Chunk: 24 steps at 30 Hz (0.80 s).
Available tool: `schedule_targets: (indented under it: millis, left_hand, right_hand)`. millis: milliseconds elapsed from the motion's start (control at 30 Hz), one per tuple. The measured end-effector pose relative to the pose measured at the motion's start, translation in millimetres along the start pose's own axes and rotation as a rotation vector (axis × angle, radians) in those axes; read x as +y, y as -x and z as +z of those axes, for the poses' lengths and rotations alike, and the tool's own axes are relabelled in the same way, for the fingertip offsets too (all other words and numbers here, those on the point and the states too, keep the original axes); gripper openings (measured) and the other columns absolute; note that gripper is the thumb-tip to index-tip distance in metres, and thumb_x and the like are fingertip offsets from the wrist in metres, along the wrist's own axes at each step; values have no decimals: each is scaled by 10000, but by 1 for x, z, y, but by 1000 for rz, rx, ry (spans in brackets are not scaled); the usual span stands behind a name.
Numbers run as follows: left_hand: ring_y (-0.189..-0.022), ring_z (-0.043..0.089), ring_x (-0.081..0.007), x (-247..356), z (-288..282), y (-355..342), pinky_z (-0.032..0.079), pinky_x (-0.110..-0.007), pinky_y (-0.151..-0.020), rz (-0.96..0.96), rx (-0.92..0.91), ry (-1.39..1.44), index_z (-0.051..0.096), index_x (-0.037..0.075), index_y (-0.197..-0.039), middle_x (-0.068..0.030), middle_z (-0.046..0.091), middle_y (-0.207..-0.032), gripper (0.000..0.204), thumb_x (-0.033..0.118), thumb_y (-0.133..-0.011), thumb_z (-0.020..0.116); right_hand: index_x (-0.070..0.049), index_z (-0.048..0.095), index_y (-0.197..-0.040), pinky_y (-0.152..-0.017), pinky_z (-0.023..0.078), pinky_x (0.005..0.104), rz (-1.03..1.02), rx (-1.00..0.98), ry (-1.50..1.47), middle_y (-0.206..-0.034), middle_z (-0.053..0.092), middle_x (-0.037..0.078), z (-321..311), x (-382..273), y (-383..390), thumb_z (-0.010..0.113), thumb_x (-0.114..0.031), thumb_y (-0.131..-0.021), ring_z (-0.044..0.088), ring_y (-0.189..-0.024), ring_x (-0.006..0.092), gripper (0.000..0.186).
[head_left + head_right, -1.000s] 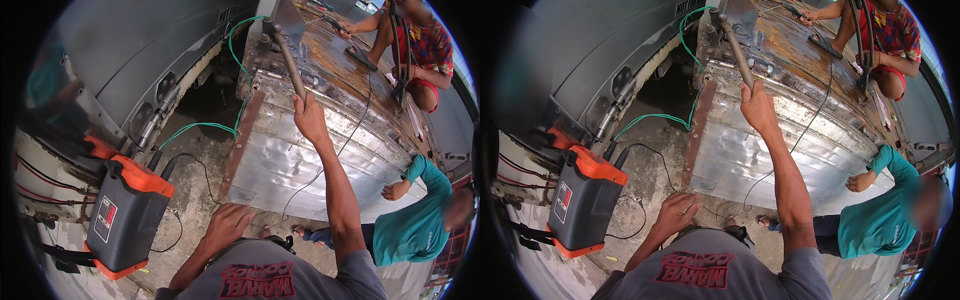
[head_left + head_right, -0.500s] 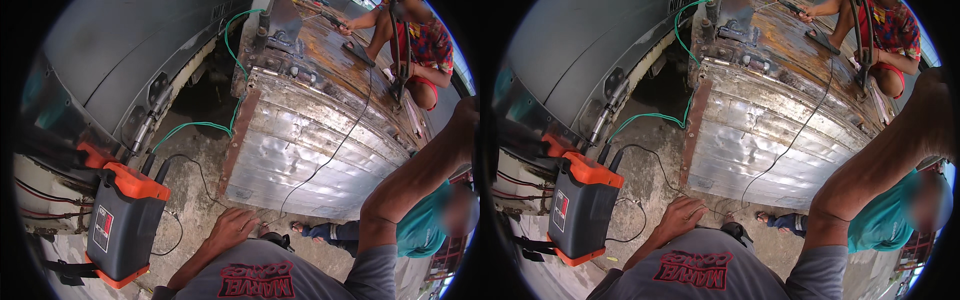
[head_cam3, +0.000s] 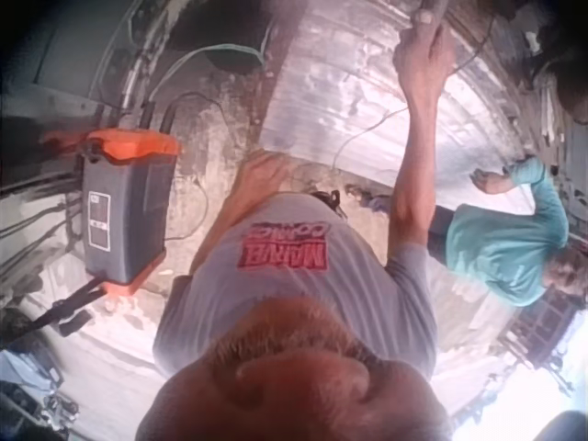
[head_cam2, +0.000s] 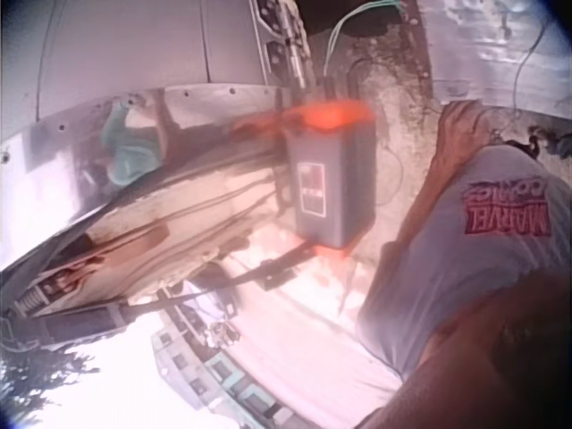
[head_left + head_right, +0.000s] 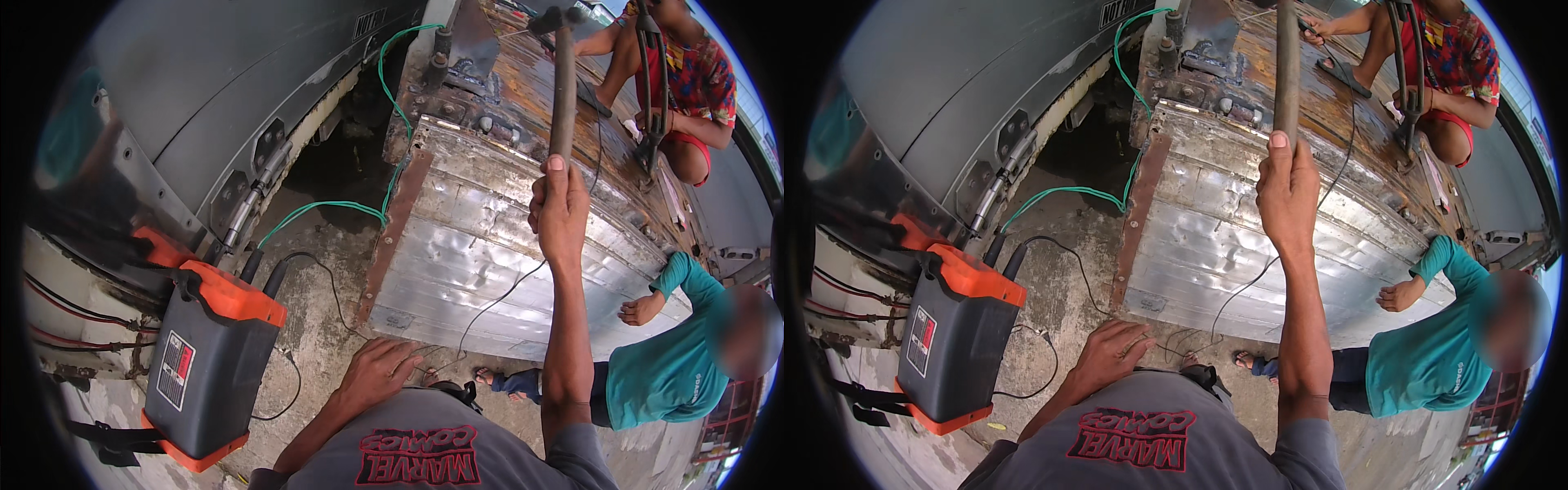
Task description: The person uses a welding torch to join metal pieces on a large, rusty metal structure. They repeatedly weld seams and then use a hammer to chip away slag from the welds. Two other people are present nearby, observing the work.
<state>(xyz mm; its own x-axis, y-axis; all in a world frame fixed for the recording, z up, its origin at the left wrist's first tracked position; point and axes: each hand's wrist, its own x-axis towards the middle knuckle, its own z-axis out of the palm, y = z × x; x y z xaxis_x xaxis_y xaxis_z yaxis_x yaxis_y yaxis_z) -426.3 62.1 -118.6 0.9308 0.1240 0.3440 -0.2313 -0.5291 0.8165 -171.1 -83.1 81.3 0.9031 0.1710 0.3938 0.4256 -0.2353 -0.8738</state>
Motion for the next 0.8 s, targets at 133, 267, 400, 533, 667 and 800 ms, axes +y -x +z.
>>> schedule_targets:
  millis: [133, 267, 400, 533, 667, 800]
  left_hand:
    - [-987, 737, -365, -8, 1, 2, 582, -440, -883, -4, -31, -28, 775, -38, -1110, -203, 780, -1060, 272, 149, -913, 800]
    - [-980, 736, -367, -9, 6, -6, 581, -444, -881, 11, -62, 17, 774, -40, -1097, -203, 780, -1063, 260, 143, -913, 796]
    - [-978, 736, -363, -8, 6, -19, 579, -444, -882, 45, -47, 8, 774, -39, -1090, -198, 781, -1062, 253, 139, -910, 795]
    - [-978, 737, -356, -2, 4, -12, 577, -441, -881, 34, -12, -24, 775, -38, -1094, -194, 781, -1058, 261, 145, -910, 799]
    - [-979, 737, -357, -4, 4, -20, 577, -443, -884, 95, -13, -27, 775, -38, -1098, -192, 782, -1060, 271, 159, -914, 801]
    - [-975, 738, -354, -13, 7, -7, 578, -442, -879, 33, -31, -10, 775, -37, -1101, -190, 782, -1063, 276, 167, -918, 802]
  right_hand:
    - [-29, 554, -1119, -464, 357, 286, -732, 230, -405, -769, 490, 55, -45, -122, -9, 561, -397, -1071, 464, -553, 122, 371]
    - [-10, 574, -1165, -698, 473, 375, -367, -144, -84, -900, 589, 118, -132, -172, -76, 555, -449, -1069, 565, -735, 231, 450]
    - [25, 578, -1167, -773, 481, 475, -639, 304, 201, -955, 622, 245, 23, 34, -52, 547, -429, -1062, 590, -854, 378, 467]
    - [60, 582, -1169, -848, 489, 575, -72, -139, 645, -1010, 656, 372, 38, 89, -16, 538, -408, -1054, 614, -973, 525, 484]
    - [-15, 613, -1098, -590, 452, 286, -115, 63, 496, -782, 666, 90, 17, 47, -14, 511, -463, -1129, 584, -632, 156, 461]
    - [-41, 570, -1098, -521, 382, 251, -454, 170, -232, -759, 533, 12, -20, -62, 3, 510, -426, -1134, 479, -587, 71, 391]
